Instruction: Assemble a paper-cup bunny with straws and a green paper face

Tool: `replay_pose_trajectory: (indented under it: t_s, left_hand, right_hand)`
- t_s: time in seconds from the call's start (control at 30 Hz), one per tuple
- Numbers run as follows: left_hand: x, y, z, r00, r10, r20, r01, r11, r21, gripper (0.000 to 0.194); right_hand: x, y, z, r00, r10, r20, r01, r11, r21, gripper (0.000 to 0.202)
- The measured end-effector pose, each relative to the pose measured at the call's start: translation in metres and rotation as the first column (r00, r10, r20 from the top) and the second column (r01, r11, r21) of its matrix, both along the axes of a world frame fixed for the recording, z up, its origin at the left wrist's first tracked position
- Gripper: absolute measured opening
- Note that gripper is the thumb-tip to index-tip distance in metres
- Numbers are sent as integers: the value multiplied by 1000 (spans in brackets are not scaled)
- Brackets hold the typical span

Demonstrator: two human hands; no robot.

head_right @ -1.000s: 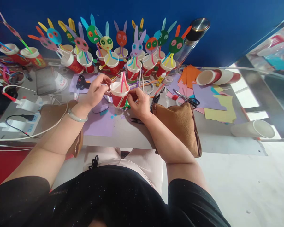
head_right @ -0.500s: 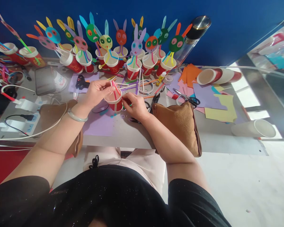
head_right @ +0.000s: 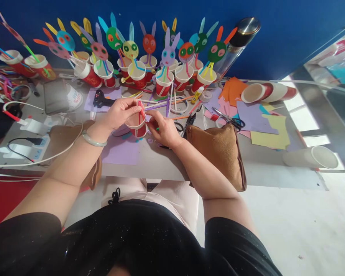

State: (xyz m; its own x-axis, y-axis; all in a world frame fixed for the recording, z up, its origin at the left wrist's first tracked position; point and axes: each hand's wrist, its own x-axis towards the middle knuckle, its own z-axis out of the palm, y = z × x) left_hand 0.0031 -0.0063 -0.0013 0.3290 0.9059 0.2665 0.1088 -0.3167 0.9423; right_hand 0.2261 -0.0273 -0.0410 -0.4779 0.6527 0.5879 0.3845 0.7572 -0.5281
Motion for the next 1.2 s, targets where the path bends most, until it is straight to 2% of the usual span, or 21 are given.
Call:
replay_pose_trajectory:
  t_s: [0.2, 0.37, 0.5, 0.67, 0.93, 1.2]
  left_hand:
    - [2, 3, -5, 1000, -12, 17, 12, 1000, -22, 37]
    - [3, 5, -11, 999, -49, -14, 50, 998, 39, 48]
    - [4, 5, -14, 998, -44, -44, 47, 996, 81, 40]
    - [8, 0, -12, 997, 6, -74, -2, 998, 63, 29]
    - [9, 0, -13, 996, -9, -87, 12, 999, 33, 18]
    - [9, 0, -10, 995, -56, -77, 59, 997, 40, 24]
  right_hand:
    - [1, 1, 1, 999, 11, 35, -12, 1000, 25, 25]
    - [3, 2, 0, 999, 11, 41, -13, 999, 47, 23]
    - [3, 3, -1, 998, 26, 55, -29, 998, 54, 23]
    - [3, 2, 2, 996, 44, 77, -46, 998, 30, 18]
    - [2, 1, 5, 992, 96, 79, -98, 995, 29, 17]
    - [3, 2, 4, 994, 85, 62, -87, 996, 19, 20]
